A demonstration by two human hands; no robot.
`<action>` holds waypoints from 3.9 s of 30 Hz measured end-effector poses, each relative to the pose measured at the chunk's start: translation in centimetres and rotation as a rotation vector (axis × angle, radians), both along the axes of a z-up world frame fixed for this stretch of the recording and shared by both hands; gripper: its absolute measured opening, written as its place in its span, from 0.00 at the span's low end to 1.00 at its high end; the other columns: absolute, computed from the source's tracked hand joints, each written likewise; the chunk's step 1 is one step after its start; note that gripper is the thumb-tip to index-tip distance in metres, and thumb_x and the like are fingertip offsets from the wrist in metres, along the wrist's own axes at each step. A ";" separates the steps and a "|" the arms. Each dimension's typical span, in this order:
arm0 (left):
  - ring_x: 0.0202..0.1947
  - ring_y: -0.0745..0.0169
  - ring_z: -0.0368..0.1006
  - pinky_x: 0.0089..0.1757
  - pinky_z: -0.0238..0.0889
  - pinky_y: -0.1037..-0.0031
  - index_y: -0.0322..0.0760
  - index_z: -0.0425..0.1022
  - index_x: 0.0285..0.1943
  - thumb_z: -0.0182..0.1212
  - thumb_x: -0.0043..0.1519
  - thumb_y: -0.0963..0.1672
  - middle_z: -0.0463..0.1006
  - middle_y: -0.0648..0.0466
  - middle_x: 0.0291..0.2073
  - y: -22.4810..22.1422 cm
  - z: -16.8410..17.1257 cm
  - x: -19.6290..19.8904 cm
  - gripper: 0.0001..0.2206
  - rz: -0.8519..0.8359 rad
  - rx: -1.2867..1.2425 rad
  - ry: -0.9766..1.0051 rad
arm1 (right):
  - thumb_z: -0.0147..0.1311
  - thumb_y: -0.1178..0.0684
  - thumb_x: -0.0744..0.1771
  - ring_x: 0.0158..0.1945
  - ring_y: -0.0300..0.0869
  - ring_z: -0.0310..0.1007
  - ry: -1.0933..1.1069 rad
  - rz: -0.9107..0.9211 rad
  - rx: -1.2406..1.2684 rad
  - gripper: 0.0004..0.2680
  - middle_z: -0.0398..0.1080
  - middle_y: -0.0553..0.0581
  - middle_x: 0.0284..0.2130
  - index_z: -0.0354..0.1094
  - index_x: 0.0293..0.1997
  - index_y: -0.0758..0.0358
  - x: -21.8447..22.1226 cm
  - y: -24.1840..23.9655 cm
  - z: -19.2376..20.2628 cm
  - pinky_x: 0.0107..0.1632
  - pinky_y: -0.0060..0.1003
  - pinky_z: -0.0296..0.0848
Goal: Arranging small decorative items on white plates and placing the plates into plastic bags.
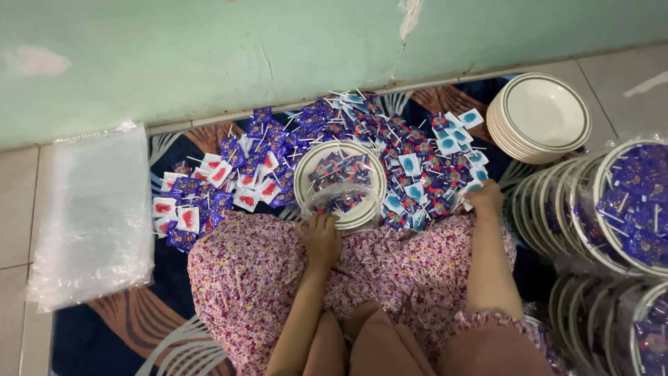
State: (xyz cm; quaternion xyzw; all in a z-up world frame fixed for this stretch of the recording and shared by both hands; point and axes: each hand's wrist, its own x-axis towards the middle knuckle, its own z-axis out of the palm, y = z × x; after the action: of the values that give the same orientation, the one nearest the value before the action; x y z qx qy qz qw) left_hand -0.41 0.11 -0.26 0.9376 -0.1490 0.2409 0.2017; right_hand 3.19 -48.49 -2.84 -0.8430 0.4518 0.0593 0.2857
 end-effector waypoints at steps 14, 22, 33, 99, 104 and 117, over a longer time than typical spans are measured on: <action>0.58 0.53 0.72 0.56 0.44 0.41 0.55 0.79 0.47 0.57 0.57 0.50 0.81 0.58 0.46 -0.4 0.8 -0.5 0.11 -0.012 -0.066 0.156 | 0.67 0.59 0.61 0.48 0.42 0.62 -0.824 -0.108 0.566 0.24 0.61 0.57 0.45 0.64 0.64 0.62 -7.8 29.4 13.5 0.57 0.33 0.70; 0.43 0.47 0.79 0.49 0.62 0.53 0.46 0.78 0.45 0.60 0.65 0.55 0.82 0.51 0.36 0.1 2.2 -1.0 0.14 -0.219 -0.393 0.464 | 0.67 0.62 0.61 0.42 0.42 0.75 -0.662 0.269 0.842 0.20 0.74 0.58 0.42 0.67 0.58 0.60 -6.5 27.2 4.2 0.45 0.38 0.78; 0.42 0.49 0.81 0.46 0.72 0.57 0.40 0.83 0.45 0.72 0.60 0.44 0.84 0.45 0.35 0.2 1.1 -0.2 0.08 -0.178 -1.078 0.799 | 0.69 0.62 0.61 0.46 0.45 0.76 -0.628 0.353 0.892 0.21 0.76 0.60 0.44 0.68 0.60 0.64 -7.7 27.5 6.1 0.52 0.45 0.76; 0.65 0.55 0.65 0.61 0.44 0.45 0.53 0.75 0.64 0.54 0.58 0.47 0.75 0.55 0.59 -1.4 -1.9 1.6 0.22 0.093 0.098 -0.051 | 0.54 0.61 0.65 0.45 0.50 0.77 -0.596 0.769 -0.206 0.11 0.78 0.50 0.39 0.77 0.47 0.47 0.4 14.5 7.1 0.51 0.43 0.73; 0.57 0.60 0.70 0.59 0.45 0.46 0.57 0.78 0.49 0.59 0.52 0.44 0.80 0.62 0.46 -1.0 -1.9 1.2 0.15 0.032 -0.017 -0.027 | 0.58 0.51 0.66 0.49 0.52 0.77 -0.260 0.596 -0.334 0.09 0.74 0.54 0.41 0.77 0.50 0.48 0.7 2.6 1.2 0.52 0.45 0.75; 0.49 0.62 0.71 0.56 0.51 0.52 0.56 0.77 0.41 0.62 0.54 0.41 0.76 0.63 0.37 -0.8 -0.5 0.6 0.10 -0.016 -0.065 0.034 | 0.57 0.38 0.66 0.64 0.72 0.58 -0.059 0.589 -0.381 0.25 0.55 0.71 0.65 0.53 0.73 0.39 2.0 12.5 4.4 0.53 0.68 0.73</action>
State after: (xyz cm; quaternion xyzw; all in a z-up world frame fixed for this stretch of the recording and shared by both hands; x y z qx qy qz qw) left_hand 0.20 -0.67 -0.78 0.9332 -0.1453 0.2280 0.2367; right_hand 5.15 -35.99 1.60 -0.9767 0.1837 0.0295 0.1068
